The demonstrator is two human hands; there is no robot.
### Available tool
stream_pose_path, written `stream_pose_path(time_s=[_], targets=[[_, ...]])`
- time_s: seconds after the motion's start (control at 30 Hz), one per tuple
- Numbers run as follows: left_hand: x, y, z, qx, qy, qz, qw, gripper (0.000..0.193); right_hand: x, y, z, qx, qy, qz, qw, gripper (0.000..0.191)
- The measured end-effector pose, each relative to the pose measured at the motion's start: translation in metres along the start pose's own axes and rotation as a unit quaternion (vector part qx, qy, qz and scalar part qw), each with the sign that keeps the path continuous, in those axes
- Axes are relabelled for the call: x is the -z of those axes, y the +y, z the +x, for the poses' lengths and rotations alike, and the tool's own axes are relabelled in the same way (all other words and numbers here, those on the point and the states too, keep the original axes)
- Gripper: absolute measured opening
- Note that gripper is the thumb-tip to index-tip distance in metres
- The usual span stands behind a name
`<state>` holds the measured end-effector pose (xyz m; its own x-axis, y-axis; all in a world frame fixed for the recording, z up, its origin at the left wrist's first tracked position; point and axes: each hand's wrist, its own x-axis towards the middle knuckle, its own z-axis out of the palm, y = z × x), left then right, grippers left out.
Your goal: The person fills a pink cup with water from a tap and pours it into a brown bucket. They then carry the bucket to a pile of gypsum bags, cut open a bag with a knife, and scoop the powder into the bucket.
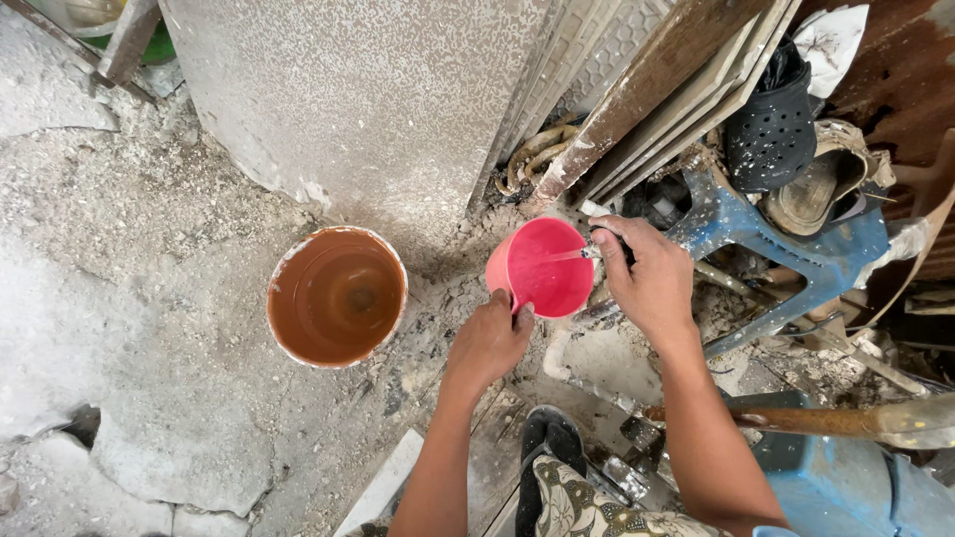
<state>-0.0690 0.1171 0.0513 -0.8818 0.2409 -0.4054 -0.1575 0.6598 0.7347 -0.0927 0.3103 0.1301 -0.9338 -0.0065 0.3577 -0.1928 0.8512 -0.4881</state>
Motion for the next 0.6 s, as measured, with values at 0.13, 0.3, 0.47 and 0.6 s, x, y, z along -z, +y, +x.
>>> stream_pose_path(time_s=[0.13,0.3,0.47,0.6], targets=[[-0.004,0.0,0.002,0.022,-0.009,0.018,1.0,0.042,0.0,-0.001,0.001,-0.024,-0.016,-0.007,1.0,0.02],[-0.019,-0.014,0.015,0.015,0.021,0.002,1.0,0.043,0.001,-0.001,0.0,-0.004,-0.005,-0.009,1.0,0.019],[-0.042,-0.041,0.029,0.02,0.021,-0.075,0.997,0.044,0.0,0.001,-0.001,0.009,0.004,-0.006,1.0,0.018],[-0.06,-0.055,0.035,-0.002,0.067,-0.103,0.992,0.043,0.0,0.001,-0.001,0.023,0.008,-0.006,1.0,0.017]])
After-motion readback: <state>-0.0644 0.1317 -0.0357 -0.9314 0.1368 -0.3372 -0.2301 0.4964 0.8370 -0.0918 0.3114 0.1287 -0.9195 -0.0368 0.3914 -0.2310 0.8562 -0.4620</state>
